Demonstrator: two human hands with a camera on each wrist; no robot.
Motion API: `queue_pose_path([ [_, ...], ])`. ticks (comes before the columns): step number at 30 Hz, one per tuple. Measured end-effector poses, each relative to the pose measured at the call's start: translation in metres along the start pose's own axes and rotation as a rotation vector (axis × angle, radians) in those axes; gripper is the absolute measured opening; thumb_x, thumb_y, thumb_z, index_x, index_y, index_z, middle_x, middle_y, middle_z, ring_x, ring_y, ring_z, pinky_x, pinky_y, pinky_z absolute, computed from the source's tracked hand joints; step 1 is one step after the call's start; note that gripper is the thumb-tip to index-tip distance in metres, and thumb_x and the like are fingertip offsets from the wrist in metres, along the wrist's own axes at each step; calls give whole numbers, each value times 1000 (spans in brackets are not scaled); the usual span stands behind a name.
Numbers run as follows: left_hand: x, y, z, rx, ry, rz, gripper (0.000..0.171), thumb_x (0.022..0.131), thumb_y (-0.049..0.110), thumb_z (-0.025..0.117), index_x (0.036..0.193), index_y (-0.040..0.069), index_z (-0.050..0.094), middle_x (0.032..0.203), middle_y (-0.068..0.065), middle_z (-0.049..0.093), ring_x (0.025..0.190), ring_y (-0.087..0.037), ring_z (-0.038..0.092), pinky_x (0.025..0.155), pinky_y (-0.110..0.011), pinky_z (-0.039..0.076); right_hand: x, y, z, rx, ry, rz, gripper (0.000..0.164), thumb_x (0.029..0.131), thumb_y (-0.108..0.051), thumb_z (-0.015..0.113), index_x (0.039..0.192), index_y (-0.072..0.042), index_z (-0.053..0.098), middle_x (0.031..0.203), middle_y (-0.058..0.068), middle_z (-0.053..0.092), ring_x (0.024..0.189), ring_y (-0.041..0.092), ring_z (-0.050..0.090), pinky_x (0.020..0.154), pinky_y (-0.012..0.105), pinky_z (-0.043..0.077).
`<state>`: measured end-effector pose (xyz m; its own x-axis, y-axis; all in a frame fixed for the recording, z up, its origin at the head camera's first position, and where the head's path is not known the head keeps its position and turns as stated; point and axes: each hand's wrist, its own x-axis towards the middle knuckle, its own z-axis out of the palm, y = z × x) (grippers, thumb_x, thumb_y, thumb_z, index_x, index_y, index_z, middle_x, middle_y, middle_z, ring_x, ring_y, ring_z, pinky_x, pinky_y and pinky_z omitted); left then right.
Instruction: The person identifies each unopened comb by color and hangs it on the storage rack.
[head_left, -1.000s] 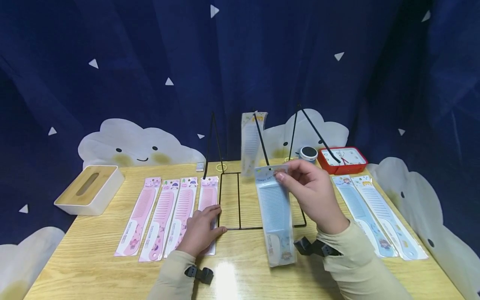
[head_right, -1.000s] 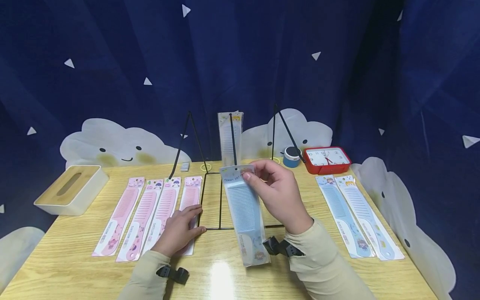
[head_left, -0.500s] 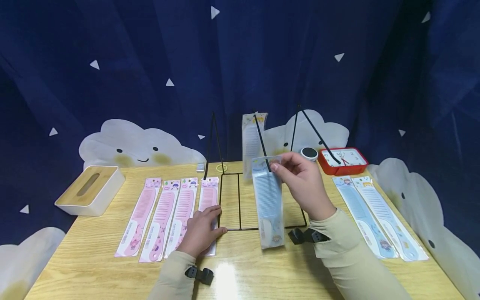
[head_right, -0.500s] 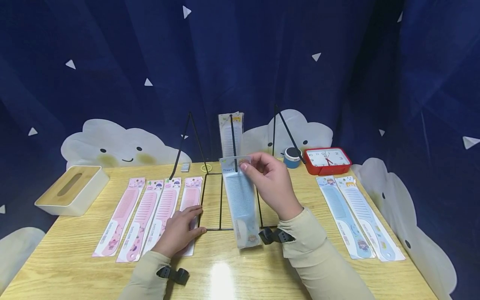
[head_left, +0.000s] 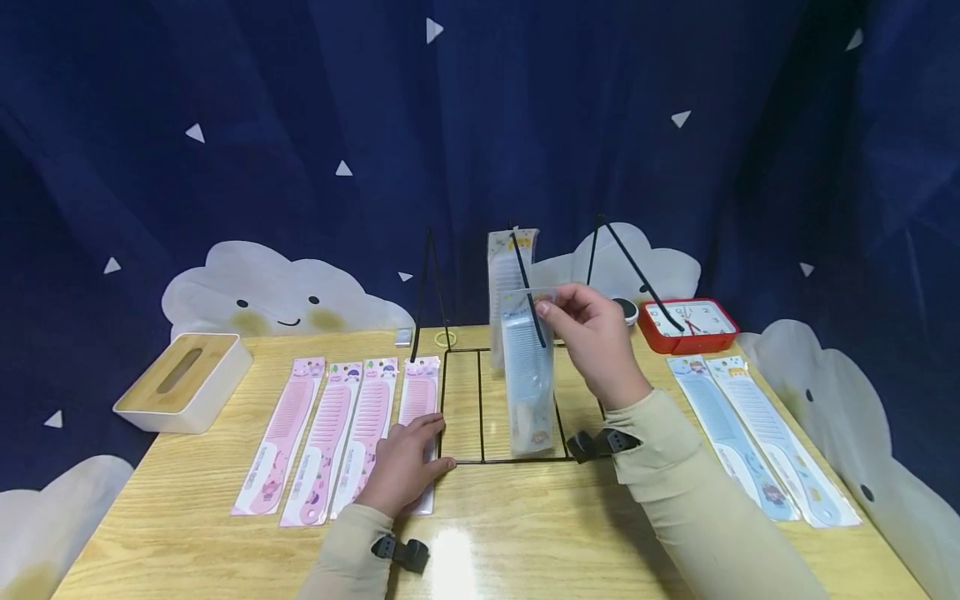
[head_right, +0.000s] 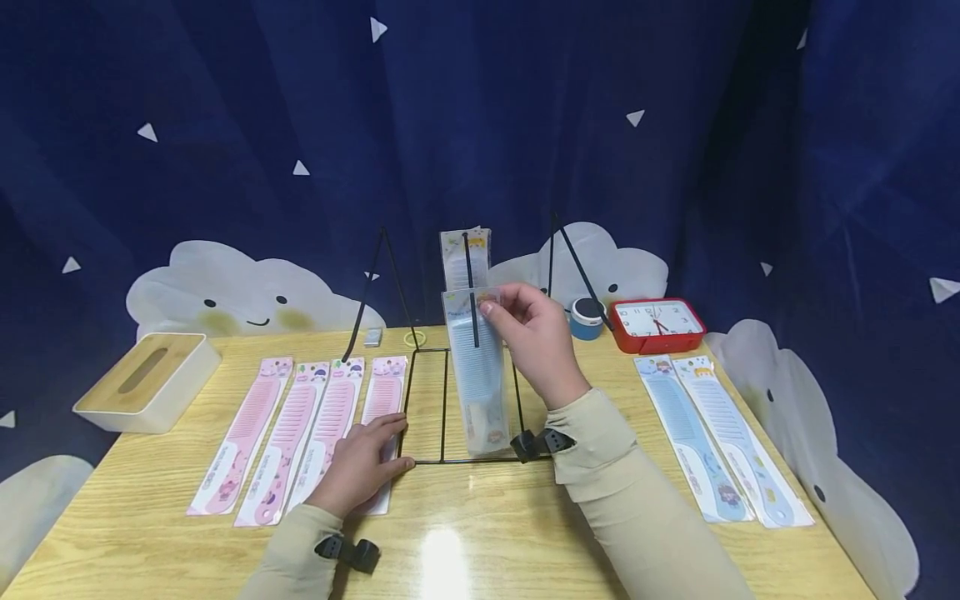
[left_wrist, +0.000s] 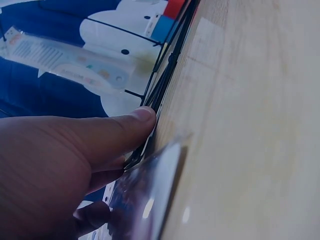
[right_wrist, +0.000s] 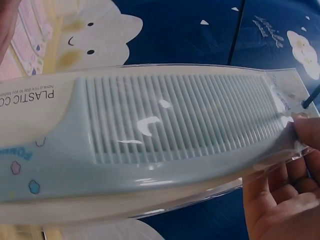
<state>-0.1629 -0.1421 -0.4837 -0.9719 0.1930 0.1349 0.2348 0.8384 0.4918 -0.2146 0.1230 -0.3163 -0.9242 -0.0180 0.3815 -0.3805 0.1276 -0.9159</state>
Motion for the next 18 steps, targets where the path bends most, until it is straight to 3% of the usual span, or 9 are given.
queue_pose_path([
  [7,-1,1,1,-1,5,3,61,82,35,82,134,7,64,144,-1,56,108,-27,55,79,-43,40,14,4,6,67,26,52,19,97,-9,67,108,6,63,101,2,69,85,13,60,73,25,54],
  [18,-1,2,0,6,11,6,62,82,36,82,134,8,64,144,-1,57,108,-27,55,80,-43,40,38,8,10,26,43,70,21,97,-15,67,111,2,64,106,6,68,88,15,57,71,25,51],
])
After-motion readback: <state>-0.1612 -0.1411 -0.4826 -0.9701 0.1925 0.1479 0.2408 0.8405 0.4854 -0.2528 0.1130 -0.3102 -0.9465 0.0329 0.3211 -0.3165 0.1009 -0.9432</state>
